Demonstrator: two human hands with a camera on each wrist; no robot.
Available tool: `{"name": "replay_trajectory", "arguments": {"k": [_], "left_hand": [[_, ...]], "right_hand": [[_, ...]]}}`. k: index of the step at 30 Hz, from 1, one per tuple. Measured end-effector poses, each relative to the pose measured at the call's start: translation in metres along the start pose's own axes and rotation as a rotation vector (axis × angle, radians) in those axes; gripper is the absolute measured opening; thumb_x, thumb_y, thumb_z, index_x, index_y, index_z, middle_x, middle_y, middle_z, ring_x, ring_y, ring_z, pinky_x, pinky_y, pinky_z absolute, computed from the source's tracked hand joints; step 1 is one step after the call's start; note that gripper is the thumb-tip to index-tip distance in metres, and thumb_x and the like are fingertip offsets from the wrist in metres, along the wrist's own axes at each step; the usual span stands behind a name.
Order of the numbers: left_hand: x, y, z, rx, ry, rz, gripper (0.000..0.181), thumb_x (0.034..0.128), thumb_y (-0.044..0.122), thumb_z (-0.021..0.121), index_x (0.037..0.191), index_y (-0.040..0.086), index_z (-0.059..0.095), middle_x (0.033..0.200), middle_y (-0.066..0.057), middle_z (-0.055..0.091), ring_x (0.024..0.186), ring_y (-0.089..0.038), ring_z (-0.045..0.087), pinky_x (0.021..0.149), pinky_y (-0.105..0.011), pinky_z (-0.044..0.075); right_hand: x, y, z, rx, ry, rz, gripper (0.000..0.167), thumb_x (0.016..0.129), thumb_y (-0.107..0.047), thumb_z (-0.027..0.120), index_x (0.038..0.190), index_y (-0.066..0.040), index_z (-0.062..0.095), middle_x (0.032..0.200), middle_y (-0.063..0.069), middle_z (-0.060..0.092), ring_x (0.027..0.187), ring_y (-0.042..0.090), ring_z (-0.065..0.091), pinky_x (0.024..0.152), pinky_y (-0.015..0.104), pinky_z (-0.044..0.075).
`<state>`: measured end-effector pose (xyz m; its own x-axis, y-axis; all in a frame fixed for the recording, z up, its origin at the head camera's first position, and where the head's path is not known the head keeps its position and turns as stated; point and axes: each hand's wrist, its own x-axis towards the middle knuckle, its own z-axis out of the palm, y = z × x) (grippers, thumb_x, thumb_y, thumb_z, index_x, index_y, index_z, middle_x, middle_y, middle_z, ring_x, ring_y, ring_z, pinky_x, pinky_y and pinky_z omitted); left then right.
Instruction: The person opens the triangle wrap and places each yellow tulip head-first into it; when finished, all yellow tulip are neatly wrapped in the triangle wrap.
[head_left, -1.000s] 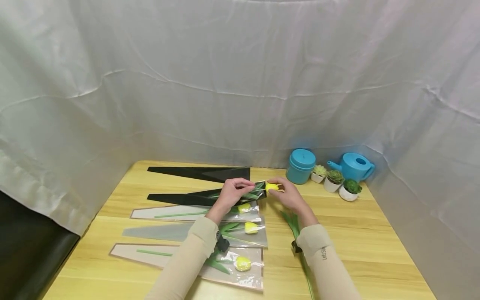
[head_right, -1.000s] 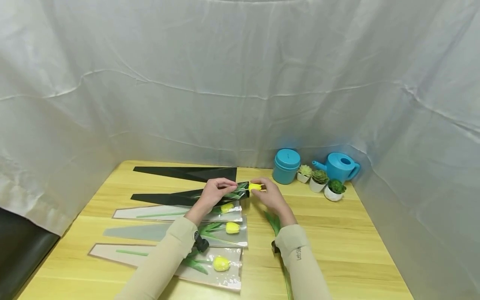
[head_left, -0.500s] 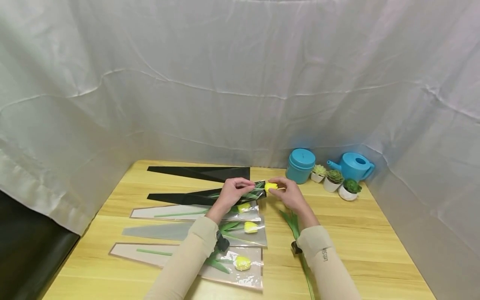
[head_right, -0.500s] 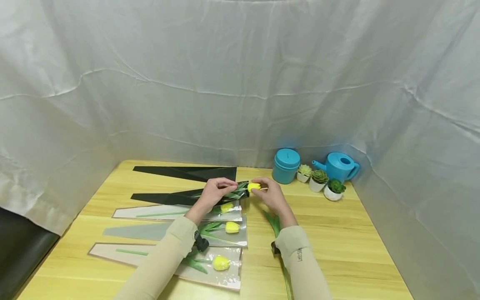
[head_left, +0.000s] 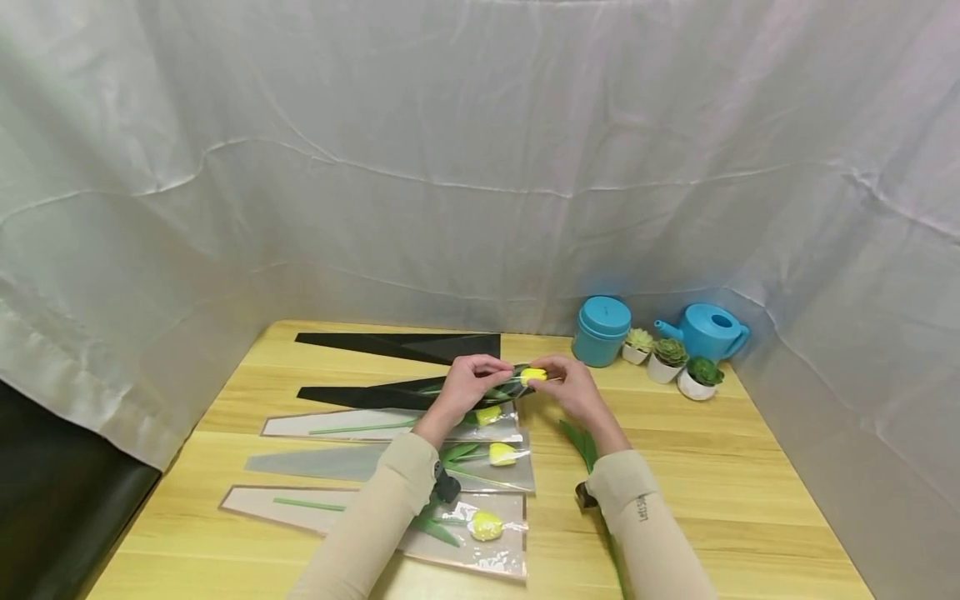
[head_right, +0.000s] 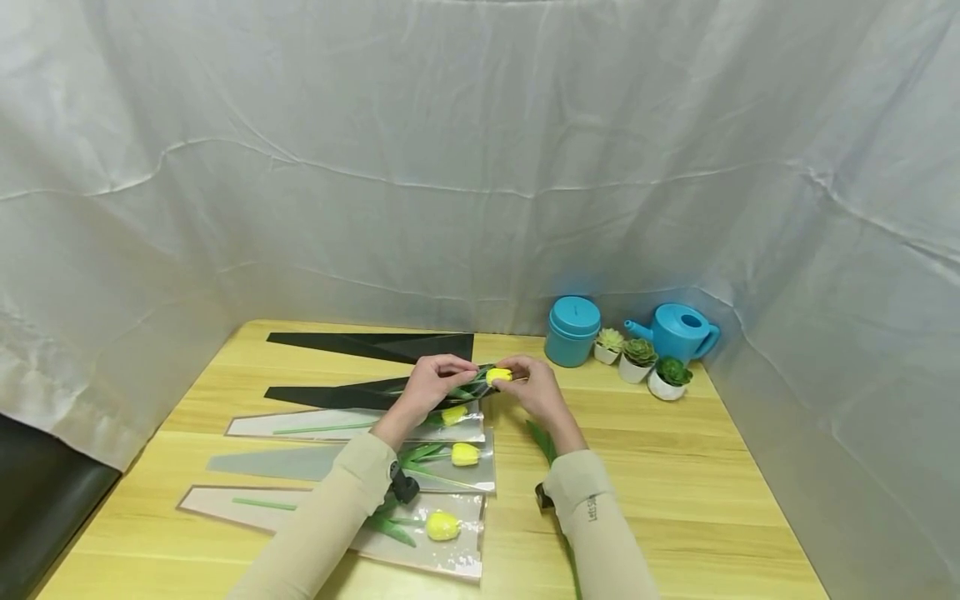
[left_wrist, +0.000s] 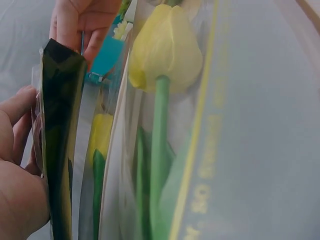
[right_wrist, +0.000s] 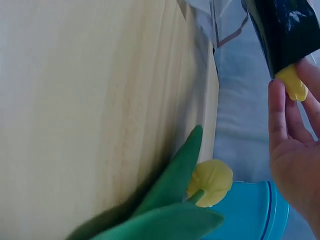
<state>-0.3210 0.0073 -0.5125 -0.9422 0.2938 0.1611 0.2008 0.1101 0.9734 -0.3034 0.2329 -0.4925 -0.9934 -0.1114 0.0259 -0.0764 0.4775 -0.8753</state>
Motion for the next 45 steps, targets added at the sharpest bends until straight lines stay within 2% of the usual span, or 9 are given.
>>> {"name": "replay_trajectory", "arguments": {"k": [5,12,20,24,29,35,40,45], "left_hand": [[0.000,-0.001,0.002,-0.004,0.002,-0.001,0.015,0.0933,0.021,0.079,0.106,0.013,0.082,0.107,-0.005,0.080,0.103,-0.018,0.073,0.090,-0.037,0.060],[0.000,-0.001,0.005,-0.016,-0.017,0.022,0.022,0.0937,0.022,0.079,0.111,0.008,0.081,0.111,-0.012,0.079,0.105,-0.023,0.072,0.093,-0.043,0.059],[-0.004,0.001,0.003,-0.009,-0.051,0.019,0.022,0.0952,0.021,0.077,0.115,0.012,0.079,0.111,-0.005,0.080,0.103,-0.016,0.073,0.092,-0.040,0.060],[-0.005,0.002,-0.002,0.003,-0.081,0.044,0.025,0.0954,0.020,0.077,0.119,0.012,0.077,0.114,-0.004,0.079,0.103,-0.017,0.073,0.089,-0.036,0.061],[-0.006,0.004,-0.016,0.099,-0.103,0.040,0.031,0.0933,0.023,0.080,0.122,0.015,0.076,0.116,0.000,0.078,0.102,-0.016,0.071,0.084,-0.032,0.060],[-0.007,0.006,-0.032,0.246,-0.120,0.038,0.030,0.0888,0.025,0.084,0.118,0.019,0.078,0.109,0.004,0.077,0.098,-0.015,0.068,0.085,-0.035,0.056],[-0.007,0.005,-0.033,0.301,-0.131,0.063,0.025,0.0886,0.025,0.085,0.112,0.022,0.080,0.106,0.005,0.079,0.101,-0.015,0.068,0.087,-0.035,0.056],[-0.008,0.001,-0.031,0.306,-0.121,0.079,0.019,0.0902,0.024,0.083,0.109,0.021,0.081,0.101,0.007,0.080,0.103,-0.015,0.069,0.088,-0.037,0.058]], "right_hand": [[0.000,0.001,0.005,0.024,0.026,0.000,0.030,0.090,-0.015,0.082,0.119,-0.008,0.076,0.122,0.013,0.070,0.103,0.025,0.067,0.081,0.030,0.058],[0.000,0.002,0.008,-0.044,0.046,-0.024,0.028,0.089,-0.020,0.085,0.114,-0.011,0.078,0.112,0.010,0.073,0.091,0.023,0.063,0.072,0.030,0.052],[0.000,0.004,0.010,-0.014,0.037,-0.015,0.026,0.087,-0.023,0.086,0.110,-0.012,0.079,0.103,0.007,0.073,0.082,0.021,0.060,0.061,0.030,0.050],[0.000,0.005,0.009,-0.005,0.035,-0.016,0.030,0.087,-0.025,0.086,0.113,-0.011,0.078,0.099,0.008,0.071,0.083,0.023,0.059,0.063,0.030,0.050],[-0.002,0.004,0.006,0.027,0.058,0.007,0.032,0.087,-0.025,0.086,0.115,-0.011,0.078,0.097,0.010,0.069,0.087,0.027,0.058,0.068,0.031,0.050],[-0.003,0.003,0.001,0.059,0.070,0.035,0.035,0.088,-0.027,0.086,0.118,-0.013,0.077,0.103,0.009,0.068,0.087,0.023,0.057,0.070,0.029,0.050],[-0.003,0.002,0.000,0.082,0.071,0.033,0.037,0.087,-0.027,0.087,0.119,-0.012,0.077,0.103,0.010,0.069,0.085,0.022,0.057,0.068,0.028,0.051],[-0.005,0.001,0.000,0.080,0.074,0.029,0.037,0.086,-0.026,0.087,0.118,-0.010,0.077,0.100,0.009,0.069,0.083,0.021,0.058,0.067,0.026,0.050]]}}
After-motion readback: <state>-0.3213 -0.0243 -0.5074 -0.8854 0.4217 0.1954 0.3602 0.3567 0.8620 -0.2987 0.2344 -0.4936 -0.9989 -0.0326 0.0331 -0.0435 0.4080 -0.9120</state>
